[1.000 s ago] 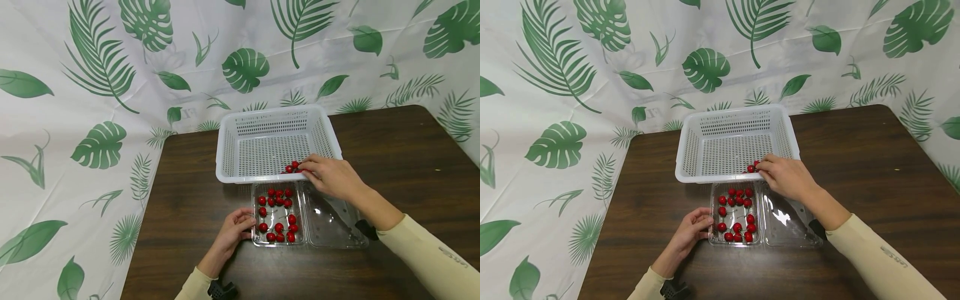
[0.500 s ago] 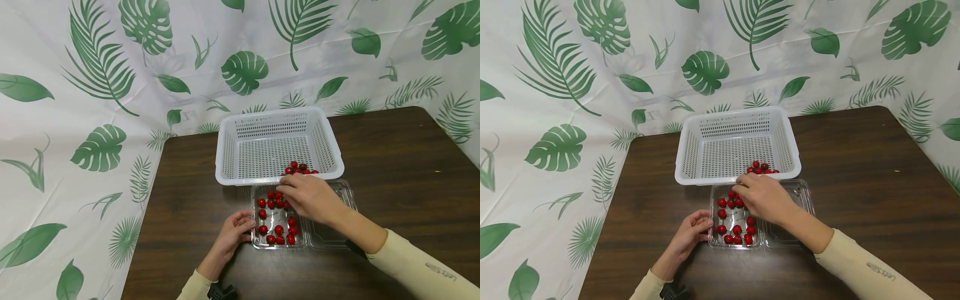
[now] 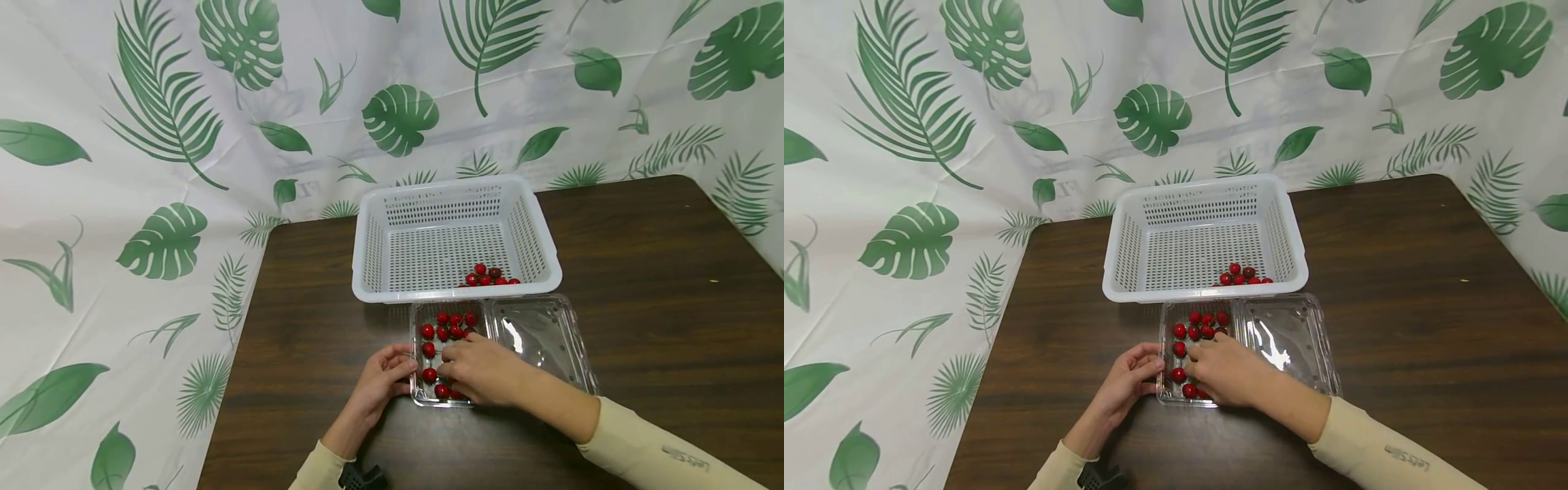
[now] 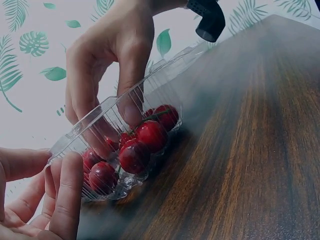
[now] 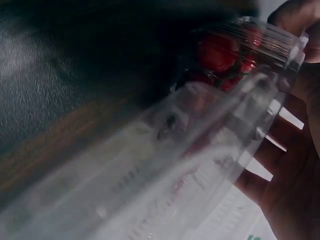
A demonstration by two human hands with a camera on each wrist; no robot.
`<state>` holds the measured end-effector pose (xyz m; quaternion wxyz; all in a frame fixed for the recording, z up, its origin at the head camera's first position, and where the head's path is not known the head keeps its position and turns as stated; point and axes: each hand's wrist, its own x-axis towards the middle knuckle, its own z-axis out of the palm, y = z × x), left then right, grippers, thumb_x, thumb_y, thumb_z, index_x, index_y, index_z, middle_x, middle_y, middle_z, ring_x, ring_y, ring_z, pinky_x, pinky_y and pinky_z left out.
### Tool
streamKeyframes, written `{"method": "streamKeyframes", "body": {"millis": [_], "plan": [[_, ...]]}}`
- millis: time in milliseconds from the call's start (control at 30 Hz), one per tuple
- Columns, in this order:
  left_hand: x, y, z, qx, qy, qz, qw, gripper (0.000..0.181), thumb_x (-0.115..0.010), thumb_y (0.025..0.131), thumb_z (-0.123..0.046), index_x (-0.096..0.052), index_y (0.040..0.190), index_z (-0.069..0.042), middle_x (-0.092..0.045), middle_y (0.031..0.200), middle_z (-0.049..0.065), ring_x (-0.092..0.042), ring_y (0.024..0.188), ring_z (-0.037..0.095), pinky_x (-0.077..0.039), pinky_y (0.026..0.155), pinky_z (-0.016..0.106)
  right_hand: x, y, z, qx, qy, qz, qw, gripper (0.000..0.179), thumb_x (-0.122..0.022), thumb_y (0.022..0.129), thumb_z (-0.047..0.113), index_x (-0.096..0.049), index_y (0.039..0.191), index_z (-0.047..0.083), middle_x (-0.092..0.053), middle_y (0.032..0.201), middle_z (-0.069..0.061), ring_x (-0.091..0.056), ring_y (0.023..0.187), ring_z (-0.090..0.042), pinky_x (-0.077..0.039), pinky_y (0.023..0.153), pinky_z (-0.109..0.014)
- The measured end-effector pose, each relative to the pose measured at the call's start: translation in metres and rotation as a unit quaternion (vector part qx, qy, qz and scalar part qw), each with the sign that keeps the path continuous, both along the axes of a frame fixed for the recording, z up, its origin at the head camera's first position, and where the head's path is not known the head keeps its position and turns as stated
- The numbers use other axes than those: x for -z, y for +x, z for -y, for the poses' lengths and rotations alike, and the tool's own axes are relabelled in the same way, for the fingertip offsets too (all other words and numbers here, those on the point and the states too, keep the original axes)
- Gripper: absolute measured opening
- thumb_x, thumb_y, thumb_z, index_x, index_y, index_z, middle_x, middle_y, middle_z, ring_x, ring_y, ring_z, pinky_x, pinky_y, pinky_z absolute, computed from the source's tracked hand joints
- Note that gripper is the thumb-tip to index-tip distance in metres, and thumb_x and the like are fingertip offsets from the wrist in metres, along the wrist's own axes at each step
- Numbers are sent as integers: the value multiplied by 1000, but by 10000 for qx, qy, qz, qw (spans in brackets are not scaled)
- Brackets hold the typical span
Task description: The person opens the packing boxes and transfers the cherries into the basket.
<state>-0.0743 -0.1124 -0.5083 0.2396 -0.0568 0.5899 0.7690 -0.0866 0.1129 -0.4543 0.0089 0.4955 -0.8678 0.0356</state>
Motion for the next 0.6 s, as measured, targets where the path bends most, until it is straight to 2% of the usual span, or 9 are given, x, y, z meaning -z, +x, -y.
{"method": "streamKeyframes", "body": {"millis": [267, 600], "plan": [[0, 0, 1, -15, 47, 30, 10000, 37, -63, 89, -3, -49, 121, 8, -61, 88, 2, -59, 75, 11, -52, 57, 23, 3, 0, 3, 113, 59, 126, 9998, 21, -71, 83, 28, -71, 103, 22, -65, 95, 4, -61, 91, -15, -48, 79, -37], [1, 0, 0, -24, 29, 20, 10000, 42, -65, 88, -5, -47, 123, 9, -62, 89, 2, -59, 76, 11, -53, 58, 23, 3, 0, 1, 114, 94, 164, 9998, 13, -72, 81, 22, -71, 93, 20, -58, 83, 5, -57, 78, -12, -44, 65, -29]]}}
